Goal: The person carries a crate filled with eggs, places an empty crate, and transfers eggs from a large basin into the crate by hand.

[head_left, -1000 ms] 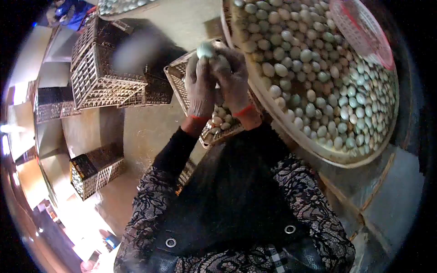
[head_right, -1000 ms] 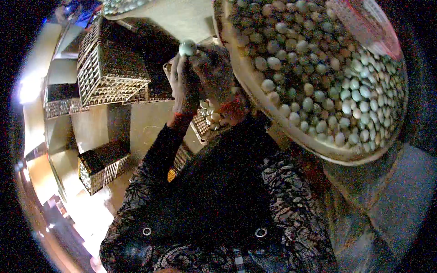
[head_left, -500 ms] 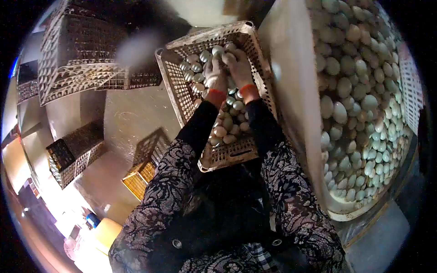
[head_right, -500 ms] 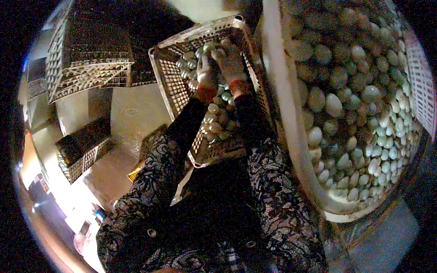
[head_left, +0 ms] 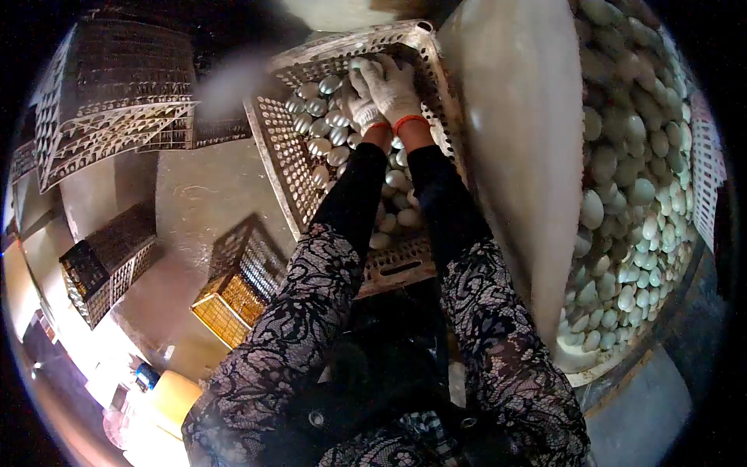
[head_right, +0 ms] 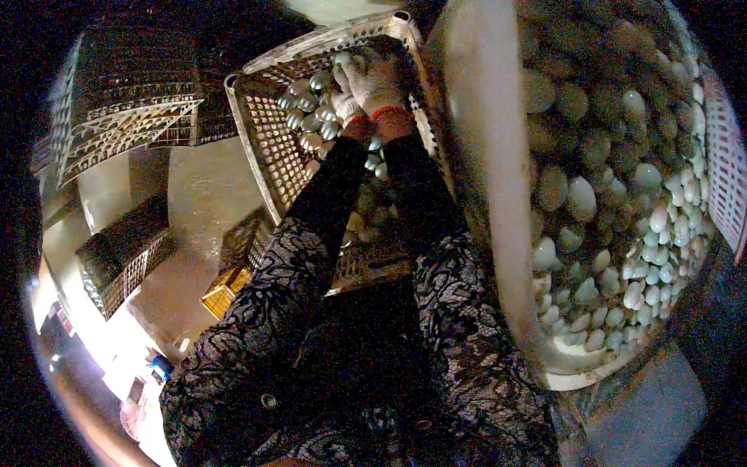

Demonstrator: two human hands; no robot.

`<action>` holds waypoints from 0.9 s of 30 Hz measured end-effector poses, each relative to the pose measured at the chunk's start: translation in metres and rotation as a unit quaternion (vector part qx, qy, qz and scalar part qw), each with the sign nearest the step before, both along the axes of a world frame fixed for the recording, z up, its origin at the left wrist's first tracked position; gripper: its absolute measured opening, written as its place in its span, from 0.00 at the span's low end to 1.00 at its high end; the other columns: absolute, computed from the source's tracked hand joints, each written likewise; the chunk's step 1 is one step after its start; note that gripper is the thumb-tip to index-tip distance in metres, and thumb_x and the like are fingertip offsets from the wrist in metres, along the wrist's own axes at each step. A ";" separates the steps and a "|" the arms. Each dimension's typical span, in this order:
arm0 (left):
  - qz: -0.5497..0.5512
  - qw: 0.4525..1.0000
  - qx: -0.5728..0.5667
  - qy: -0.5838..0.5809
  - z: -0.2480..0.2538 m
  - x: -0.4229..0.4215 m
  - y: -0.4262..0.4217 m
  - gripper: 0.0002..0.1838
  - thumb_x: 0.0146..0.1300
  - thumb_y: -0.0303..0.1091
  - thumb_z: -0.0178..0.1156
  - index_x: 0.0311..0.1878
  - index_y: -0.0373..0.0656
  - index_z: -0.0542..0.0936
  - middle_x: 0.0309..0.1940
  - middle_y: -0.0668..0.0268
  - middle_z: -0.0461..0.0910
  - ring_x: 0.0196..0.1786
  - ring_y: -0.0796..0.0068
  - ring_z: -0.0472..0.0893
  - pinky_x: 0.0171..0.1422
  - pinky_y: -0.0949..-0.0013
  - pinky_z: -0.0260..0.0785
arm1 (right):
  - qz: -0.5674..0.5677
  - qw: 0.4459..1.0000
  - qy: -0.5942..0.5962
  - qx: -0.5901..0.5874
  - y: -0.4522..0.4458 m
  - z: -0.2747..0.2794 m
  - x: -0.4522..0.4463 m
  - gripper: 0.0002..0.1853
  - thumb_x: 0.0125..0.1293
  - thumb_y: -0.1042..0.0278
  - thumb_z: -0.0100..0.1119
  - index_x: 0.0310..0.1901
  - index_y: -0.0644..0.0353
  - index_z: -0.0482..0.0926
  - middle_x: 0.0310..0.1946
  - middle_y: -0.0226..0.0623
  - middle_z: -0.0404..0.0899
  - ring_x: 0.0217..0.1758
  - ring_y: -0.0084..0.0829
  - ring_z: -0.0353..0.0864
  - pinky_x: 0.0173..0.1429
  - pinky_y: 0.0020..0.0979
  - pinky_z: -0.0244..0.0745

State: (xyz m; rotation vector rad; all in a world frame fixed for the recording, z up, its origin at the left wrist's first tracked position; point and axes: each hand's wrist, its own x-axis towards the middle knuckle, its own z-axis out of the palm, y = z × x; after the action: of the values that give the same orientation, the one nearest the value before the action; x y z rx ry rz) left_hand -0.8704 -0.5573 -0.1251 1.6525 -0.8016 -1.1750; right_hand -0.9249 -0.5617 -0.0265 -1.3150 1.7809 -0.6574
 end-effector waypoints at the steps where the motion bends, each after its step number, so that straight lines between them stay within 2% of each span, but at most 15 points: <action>1: -0.004 1.000 0.002 0.002 -0.003 0.001 0.000 0.24 0.65 0.51 0.45 0.55 0.42 0.70 0.49 0.58 0.75 0.50 0.58 0.75 0.54 0.64 0.65 | 0.002 1.000 -0.005 0.001 0.002 0.001 -0.002 0.36 0.55 0.34 0.51 0.59 0.51 0.67 0.57 0.60 0.58 0.60 0.58 0.63 0.62 0.43 0.62; 5: -0.088 0.996 0.034 -0.001 -0.012 0.029 -0.015 0.24 0.67 0.50 0.42 0.52 0.39 0.73 0.48 0.57 0.76 0.50 0.56 0.75 0.55 0.63 0.64 | -0.037 0.995 0.019 -0.088 0.019 -0.019 0.002 0.32 0.61 0.42 0.48 0.59 0.57 0.66 0.58 0.56 0.61 0.61 0.55 0.60 0.64 0.44 0.58; 6: -0.184 0.976 -0.052 -0.100 -0.003 0.038 -0.014 0.24 0.67 0.49 0.42 0.51 0.38 0.74 0.48 0.56 0.76 0.50 0.57 0.75 0.55 0.64 0.64 | -0.034 0.993 0.029 -0.105 0.021 -0.024 0.003 0.29 0.63 0.45 0.47 0.59 0.58 0.66 0.58 0.54 0.61 0.62 0.54 0.59 0.64 0.44 0.57; 8: -0.217 0.971 -0.055 -0.080 0.025 0.042 -0.010 0.24 0.66 0.49 0.43 0.54 0.41 0.73 0.48 0.50 0.76 0.50 0.56 0.76 0.54 0.62 0.65 | 0.111 0.946 0.251 -0.173 0.034 -0.039 -0.001 0.21 0.65 0.66 0.38 0.59 0.58 0.63 0.61 0.53 0.60 0.64 0.53 0.57 0.67 0.47 0.54; 9: -0.231 0.971 -0.026 -0.059 0.040 0.044 -0.008 0.24 0.66 0.49 0.43 0.55 0.42 0.73 0.48 0.48 0.76 0.50 0.56 0.76 0.54 0.62 0.65 | 0.265 0.797 0.539 -0.056 0.039 -0.033 0.004 0.25 0.63 0.65 0.41 0.62 0.60 0.60 0.63 0.55 0.56 0.66 0.53 0.54 0.69 0.47 0.51; 10: -0.240 0.969 0.062 -0.013 0.057 0.049 -0.010 0.24 0.65 0.48 0.43 0.56 0.42 0.73 0.49 0.48 0.76 0.50 0.56 0.76 0.55 0.63 0.65 | 0.126 0.921 0.344 -0.128 0.047 -0.026 0.003 0.20 0.64 0.64 0.43 0.56 0.62 0.66 0.58 0.53 0.63 0.61 0.50 0.60 0.65 0.43 0.56; 11: -0.267 0.953 0.015 -0.141 0.039 0.062 -0.012 0.24 0.64 0.48 0.45 0.55 0.42 0.73 0.47 0.49 0.77 0.49 0.58 0.76 0.54 0.65 0.65 | -0.021 0.973 0.122 -0.195 0.063 -0.005 0.005 0.17 0.65 0.64 0.44 0.49 0.64 0.73 0.52 0.51 0.70 0.56 0.47 0.66 0.62 0.39 0.60; 13: -0.240 0.947 0.066 -0.205 0.071 0.066 -0.009 0.23 0.63 0.46 0.48 0.54 0.41 0.73 0.43 0.52 0.78 0.47 0.61 0.76 0.53 0.68 0.66 | -0.081 0.984 0.042 -0.156 0.102 0.046 0.012 0.18 0.64 0.60 0.48 0.49 0.64 0.73 0.48 0.51 0.72 0.50 0.48 0.71 0.55 0.37 0.66; 14: -0.193 0.956 0.168 -0.141 0.120 0.064 -0.004 0.22 0.62 0.44 0.50 0.54 0.39 0.73 0.41 0.54 0.78 0.46 0.62 0.76 0.52 0.69 0.66 | -0.052 0.994 -0.057 0.083 0.121 0.107 0.010 0.16 0.65 0.62 0.48 0.49 0.64 0.73 0.45 0.48 0.73 0.47 0.43 0.73 0.52 0.34 0.67; 15: -0.123 0.984 0.084 -0.094 0.145 0.063 0.003 0.21 0.63 0.42 0.49 0.53 0.38 0.73 0.41 0.55 0.78 0.46 0.65 0.76 0.52 0.70 0.66 | -0.077 0.971 -0.147 -0.173 0.149 0.136 0.015 0.14 0.65 0.65 0.49 0.48 0.63 0.74 0.42 0.45 0.75 0.45 0.36 0.74 0.51 0.32 0.68; 18: -0.011 0.980 -0.152 0.124 0.255 0.040 0.032 0.17 0.65 0.35 0.48 0.52 0.35 0.74 0.42 0.59 0.78 0.46 0.73 0.76 0.54 0.72 0.66 | -0.042 0.966 -0.159 -0.199 0.202 0.267 -0.012 0.11 0.66 0.68 0.48 0.46 0.62 0.75 0.41 0.38 0.76 0.45 0.30 0.75 0.48 0.28 0.70; 22: -0.202 0.937 -0.205 0.197 0.378 -0.019 0.095 0.16 0.66 0.32 0.48 0.52 0.33 0.73 0.45 0.62 0.78 0.47 0.77 0.75 0.54 0.72 0.66 | -0.180 0.962 -0.121 -0.164 0.267 0.333 -0.079 0.13 0.67 0.68 0.45 0.50 0.63 0.72 0.46 0.36 0.75 0.48 0.28 0.74 0.51 0.28 0.70; 23: -0.293 0.922 -0.182 0.177 0.398 -0.038 0.107 0.16 0.66 0.33 0.48 0.52 0.34 0.73 0.46 0.60 0.78 0.48 0.75 0.75 0.54 0.72 0.67 | -0.234 0.957 -0.068 -0.158 0.272 0.333 -0.100 0.15 0.68 0.67 0.45 0.53 0.63 0.70 0.48 0.36 0.74 0.49 0.28 0.73 0.52 0.28 0.69; 25: -0.442 0.882 -0.140 0.088 0.411 -0.073 0.126 0.19 0.66 0.38 0.48 0.54 0.35 0.72 0.47 0.55 0.77 0.50 0.68 0.75 0.56 0.69 0.66 | -0.105 0.910 0.348 -0.201 0.303 0.270 -0.159 0.21 0.69 0.61 0.45 0.60 0.62 0.65 0.53 0.38 0.71 0.53 0.31 0.72 0.56 0.30 0.67; 27: -0.503 0.855 -0.126 0.019 0.375 -0.103 0.123 0.22 0.65 0.42 0.48 0.56 0.35 0.71 0.48 0.52 0.76 0.51 0.63 0.75 0.57 0.67 0.65 | -0.305 0.944 -0.079 -0.097 0.307 0.247 -0.183 0.25 0.68 0.64 0.45 0.64 0.62 0.58 0.57 0.43 0.67 0.56 0.35 0.71 0.61 0.32 0.64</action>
State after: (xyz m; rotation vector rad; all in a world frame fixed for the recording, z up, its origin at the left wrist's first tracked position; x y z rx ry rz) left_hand -0.9738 -0.4343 0.2495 0.9369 -1.8234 -1.6707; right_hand -1.1084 -0.2542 0.2202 -0.7811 2.0305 -1.2643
